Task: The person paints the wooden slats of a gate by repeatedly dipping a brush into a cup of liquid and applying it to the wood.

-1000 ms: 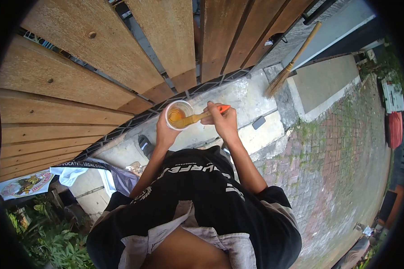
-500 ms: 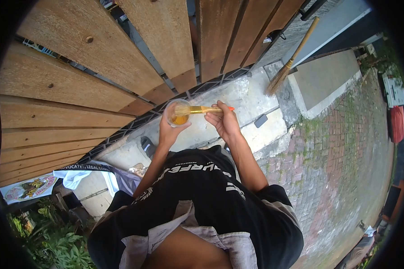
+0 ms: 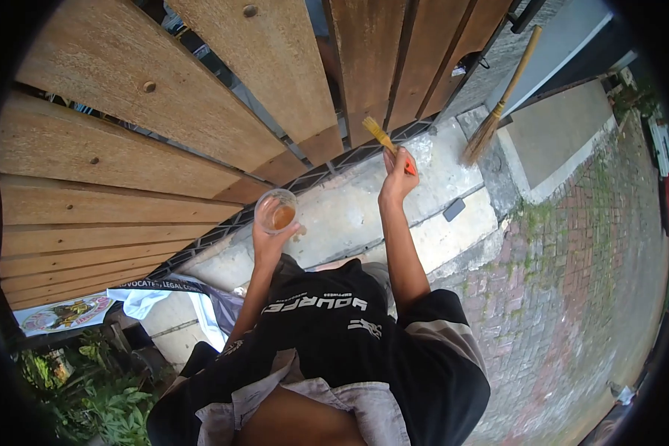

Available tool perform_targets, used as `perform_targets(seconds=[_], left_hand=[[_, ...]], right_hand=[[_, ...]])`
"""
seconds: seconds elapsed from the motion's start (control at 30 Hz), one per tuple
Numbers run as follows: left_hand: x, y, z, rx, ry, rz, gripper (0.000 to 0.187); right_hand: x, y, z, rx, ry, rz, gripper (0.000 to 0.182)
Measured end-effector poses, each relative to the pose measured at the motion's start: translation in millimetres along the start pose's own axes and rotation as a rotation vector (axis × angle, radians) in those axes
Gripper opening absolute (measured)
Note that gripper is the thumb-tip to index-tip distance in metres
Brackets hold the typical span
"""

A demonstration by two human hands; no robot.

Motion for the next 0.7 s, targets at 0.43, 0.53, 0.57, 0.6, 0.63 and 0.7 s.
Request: perform_targets(seconds=[0.43,0.53,0.57,0.6,0.63,0.7], left_hand=[[19,-76,0,-0.189,-0.126,0.035,0.085],[23,-72,0,-0.206,-0.135,0.002,0.085],[25,-69,1,-0.2,-0.131,-0.008,0.085],[27,-66,1,-0.196,-0.133,-0.015,0.085],[27,-63,0,-0.191,-0.128,-0.022,0.085],[27,-56,3,-0.183,-0.118,-0.027,0.085]], right_hand=[[-30,47,79,0.359,-0.496,0.11,0.018],[-36,38,87,0.397,-0.471,0.121,0.018],[-35,37,88,0.411,-0.454,0.115,0.017],[-35,33,89,0.413,-0.458,0.121,0.017],[-38,33,90,0.411,-0.438,0.112,0.017],[-41,32,92,0.41,-0.421,0.096,0.017]])
Point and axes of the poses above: each hand's wrist, its own x-axis away from the middle knuckle, its own y-axis out of the palm, z = x × y, the point moved 3 cm from there along -x, towards the middle knuckle, and after that the axes turned 11 degrees about y, right-handed, at the moved point
